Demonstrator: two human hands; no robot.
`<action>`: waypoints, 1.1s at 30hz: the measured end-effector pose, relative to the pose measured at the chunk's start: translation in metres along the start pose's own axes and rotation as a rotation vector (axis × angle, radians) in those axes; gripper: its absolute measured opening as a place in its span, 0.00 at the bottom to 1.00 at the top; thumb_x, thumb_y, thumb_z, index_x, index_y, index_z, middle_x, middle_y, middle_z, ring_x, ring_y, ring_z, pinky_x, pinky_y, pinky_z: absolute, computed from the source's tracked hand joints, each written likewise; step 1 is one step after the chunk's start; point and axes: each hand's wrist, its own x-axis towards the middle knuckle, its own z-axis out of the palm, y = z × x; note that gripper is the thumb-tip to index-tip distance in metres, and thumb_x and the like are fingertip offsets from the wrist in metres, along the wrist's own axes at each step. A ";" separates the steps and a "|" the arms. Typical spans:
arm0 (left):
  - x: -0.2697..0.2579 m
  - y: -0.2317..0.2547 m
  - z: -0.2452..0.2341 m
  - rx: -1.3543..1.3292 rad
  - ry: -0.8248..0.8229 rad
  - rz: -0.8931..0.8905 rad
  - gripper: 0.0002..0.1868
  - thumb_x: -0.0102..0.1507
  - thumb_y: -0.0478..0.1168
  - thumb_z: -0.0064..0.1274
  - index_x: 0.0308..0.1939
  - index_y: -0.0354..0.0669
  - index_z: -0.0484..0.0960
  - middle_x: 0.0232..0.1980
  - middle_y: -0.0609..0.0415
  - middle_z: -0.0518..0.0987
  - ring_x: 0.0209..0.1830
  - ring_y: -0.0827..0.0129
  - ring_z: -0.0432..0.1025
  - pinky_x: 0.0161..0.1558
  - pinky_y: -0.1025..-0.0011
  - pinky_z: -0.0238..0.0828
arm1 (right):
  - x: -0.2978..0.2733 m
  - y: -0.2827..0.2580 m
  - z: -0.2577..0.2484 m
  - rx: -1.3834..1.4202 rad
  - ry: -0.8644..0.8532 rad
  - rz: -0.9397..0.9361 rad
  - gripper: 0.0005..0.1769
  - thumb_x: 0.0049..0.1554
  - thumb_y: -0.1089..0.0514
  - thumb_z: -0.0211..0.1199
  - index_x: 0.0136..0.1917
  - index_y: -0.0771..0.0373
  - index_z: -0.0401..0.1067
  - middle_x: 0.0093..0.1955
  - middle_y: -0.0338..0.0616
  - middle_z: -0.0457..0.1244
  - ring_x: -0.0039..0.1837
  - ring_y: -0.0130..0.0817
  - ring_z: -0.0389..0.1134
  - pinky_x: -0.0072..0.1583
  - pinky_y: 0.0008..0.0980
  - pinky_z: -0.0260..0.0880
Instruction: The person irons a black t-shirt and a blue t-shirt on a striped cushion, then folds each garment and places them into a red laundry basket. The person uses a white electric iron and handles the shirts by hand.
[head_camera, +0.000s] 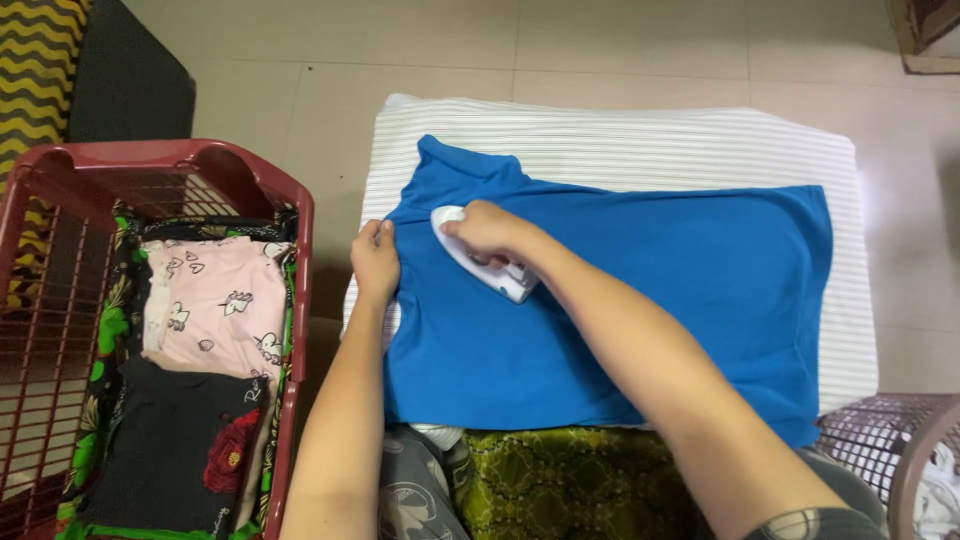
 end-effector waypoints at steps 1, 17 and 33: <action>-0.001 -0.001 -0.001 -0.009 0.001 0.015 0.15 0.71 0.43 0.48 0.36 0.35 0.78 0.23 0.54 0.70 0.23 0.75 0.60 0.28 0.67 0.60 | 0.005 -0.002 -0.002 -0.027 0.046 0.000 0.25 0.59 0.43 0.62 0.39 0.71 0.73 0.25 0.49 0.61 0.23 0.35 0.60 0.26 0.40 0.58; 0.004 -0.013 0.003 -0.081 0.013 0.007 0.17 0.70 0.44 0.52 0.31 0.35 0.77 0.23 0.60 0.67 0.24 0.78 0.58 0.28 0.71 0.57 | 0.004 -0.009 0.033 0.160 -0.263 0.134 0.21 0.62 0.45 0.60 0.36 0.62 0.67 0.23 0.35 0.53 0.22 0.24 0.49 0.24 0.31 0.48; 0.011 -0.047 0.004 -0.468 0.043 -0.011 0.07 0.65 0.35 0.51 0.31 0.38 0.79 0.28 0.63 0.73 0.27 0.83 0.62 0.30 0.80 0.57 | 0.024 -0.033 0.036 0.002 -0.228 0.047 0.20 0.57 0.47 0.65 0.38 0.68 0.73 0.26 0.46 0.61 0.24 0.31 0.57 0.25 0.35 0.55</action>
